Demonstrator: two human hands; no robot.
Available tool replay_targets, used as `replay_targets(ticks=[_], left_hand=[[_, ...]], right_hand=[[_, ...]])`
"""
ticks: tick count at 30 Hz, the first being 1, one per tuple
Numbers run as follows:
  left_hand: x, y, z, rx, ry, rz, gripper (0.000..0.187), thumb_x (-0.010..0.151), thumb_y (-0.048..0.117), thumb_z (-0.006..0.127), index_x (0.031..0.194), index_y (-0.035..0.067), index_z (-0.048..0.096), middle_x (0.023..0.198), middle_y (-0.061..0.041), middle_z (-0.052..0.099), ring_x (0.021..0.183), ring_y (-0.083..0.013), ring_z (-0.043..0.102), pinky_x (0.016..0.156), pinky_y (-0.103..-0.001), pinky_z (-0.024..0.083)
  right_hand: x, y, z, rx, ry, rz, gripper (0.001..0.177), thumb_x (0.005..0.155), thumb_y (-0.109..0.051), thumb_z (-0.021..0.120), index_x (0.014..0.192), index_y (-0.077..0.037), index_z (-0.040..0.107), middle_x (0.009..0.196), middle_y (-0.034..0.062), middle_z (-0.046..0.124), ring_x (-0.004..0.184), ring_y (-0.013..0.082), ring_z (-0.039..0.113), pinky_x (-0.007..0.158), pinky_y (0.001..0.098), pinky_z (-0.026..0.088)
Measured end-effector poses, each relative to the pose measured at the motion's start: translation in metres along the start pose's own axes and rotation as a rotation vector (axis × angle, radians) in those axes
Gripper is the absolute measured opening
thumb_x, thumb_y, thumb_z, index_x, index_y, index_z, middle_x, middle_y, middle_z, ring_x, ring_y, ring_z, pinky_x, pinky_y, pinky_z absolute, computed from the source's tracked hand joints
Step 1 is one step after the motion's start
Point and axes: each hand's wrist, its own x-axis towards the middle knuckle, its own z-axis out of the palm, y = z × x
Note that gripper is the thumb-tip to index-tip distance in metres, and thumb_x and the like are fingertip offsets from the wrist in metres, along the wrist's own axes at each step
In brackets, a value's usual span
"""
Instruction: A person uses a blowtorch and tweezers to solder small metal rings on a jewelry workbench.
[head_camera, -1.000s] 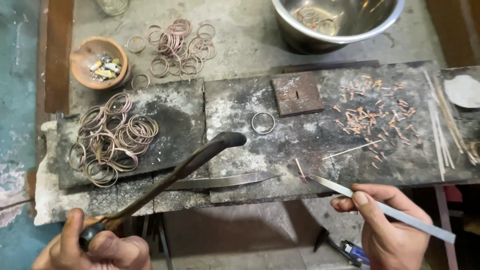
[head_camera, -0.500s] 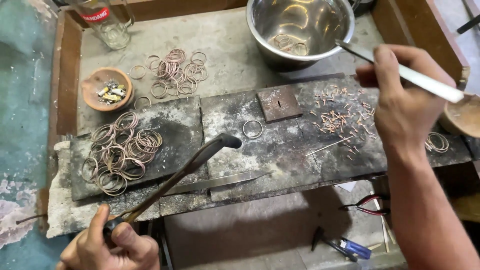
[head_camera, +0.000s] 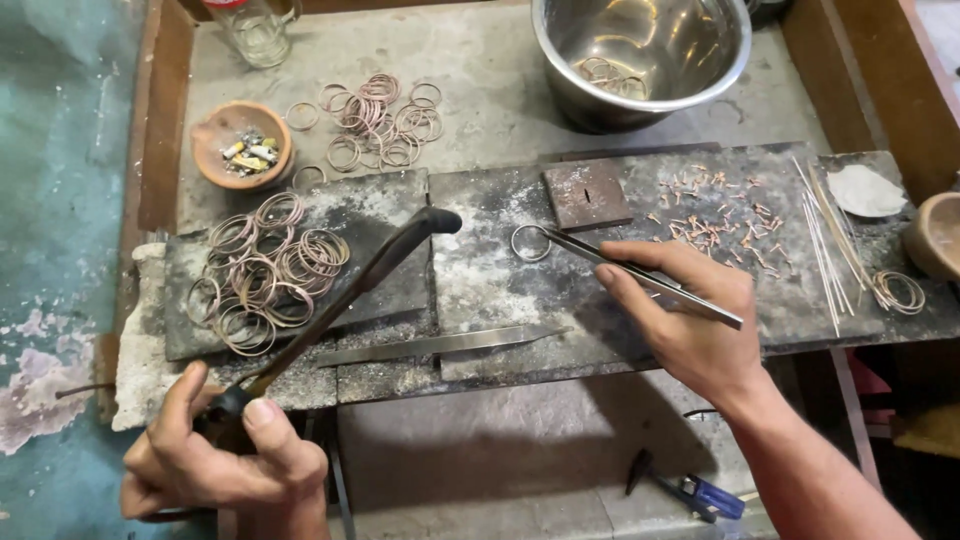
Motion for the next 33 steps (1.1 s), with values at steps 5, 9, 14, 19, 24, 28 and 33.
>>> replay_targets(ticks=[5, 9, 14, 19, 24, 28, 33], left_hand=[[0.003, -0.019, 0.008, -0.023, 0.041, 0.110, 0.045, 0.113, 0.031, 0.050, 0.118, -0.003, 0.079, 0.106, -0.013, 0.072, 0.101, -0.0381, 0.062, 0.102, -0.047, 0.031], [0.024, -0.012, -0.002, -0.106, -0.062, 0.261, 0.043, 0.121, 0.029, 0.054, 0.126, -0.008, 0.073, 0.114, -0.023, 0.078, 0.098, -0.0462, 0.071, 0.093, -0.051, 0.048], [0.040, -0.004, -0.001, -0.038, -0.375, 0.298, 0.040, 0.108, 0.048, 0.070, 0.128, 0.014, 0.079, 0.094, -0.008, 0.078, 0.082, -0.0333, 0.074, 0.067, -0.044, 0.051], [0.058, 0.059, 0.012, -0.303, -0.913, 0.034, 0.049, 0.075, 0.062, 0.079, 0.096, 0.018, 0.075, 0.080, 0.001, 0.078, 0.067, -0.0205, 0.072, 0.066, -0.038, 0.052], [0.032, 0.078, 0.033, -0.367, -1.233, 0.228, 0.042, 0.082, 0.038, 0.076, 0.110, 0.014, 0.056, 0.102, -0.004, 0.061, 0.084, -0.0266, 0.070, 0.069, -0.046, 0.055], [0.033, 0.081, 0.035, -0.334, -1.263, 0.229, 0.033, 0.085, 0.026, 0.070, 0.108, 0.016, 0.049, 0.091, -0.007, 0.074, 0.076, -0.0378, 0.072, 0.067, -0.051, 0.053], [0.031, 0.079, 0.034, -0.481, -1.165, 0.197, 0.026, 0.086, 0.018, 0.069, 0.104, 0.014, 0.050, 0.084, -0.002, 0.073, 0.070, -0.0267, 0.072, 0.062, -0.045, 0.055]], right_hand=[[0.000, 0.001, 0.000, -0.030, -0.032, 0.001, 0.016, 0.093, -0.005, 0.078, 0.109, -0.002, 0.077, 0.106, 0.0107, 0.079, 0.094, 0.0182, 0.076, 0.090, 0.0289, 0.058], [-0.025, -0.004, -0.013, 0.049, 0.000, 0.241, 0.020, 0.092, -0.010, 0.076, 0.110, -0.003, 0.075, 0.094, 0.0089, 0.080, 0.075, 0.0129, 0.076, 0.062, 0.0202, 0.057], [-0.084, 0.000, -0.008, 0.538, 0.314, 0.604, 0.014, 0.089, -0.001, 0.073, 0.101, 0.006, 0.069, 0.080, 0.0211, 0.075, 0.074, 0.0263, 0.078, 0.078, 0.0319, 0.065], [-0.111, 0.001, -0.001, 0.581, 0.437, 0.679, 0.011, 0.088, 0.000, 0.074, 0.096, 0.006, 0.069, 0.078, 0.0226, 0.076, 0.071, 0.0271, 0.078, 0.080, 0.0344, 0.065], [-0.119, 0.002, 0.001, 0.558, 0.442, 0.669, 0.007, 0.090, -0.001, 0.072, 0.094, 0.004, 0.069, 0.079, 0.0213, 0.076, 0.074, 0.0277, 0.079, 0.082, 0.0355, 0.066], [-0.118, -0.009, -0.001, 0.479, 0.413, 0.679, 0.009, 0.092, -0.003, 0.071, 0.096, 0.005, 0.071, 0.079, 0.0210, 0.077, 0.075, 0.0267, 0.080, 0.080, 0.0336, 0.066], [-0.115, -0.020, 0.006, 0.399, 0.418, 0.705, 0.010, 0.095, -0.006, 0.070, 0.096, 0.004, 0.071, 0.079, 0.0202, 0.077, 0.075, 0.0244, 0.079, 0.077, 0.0296, 0.063]])
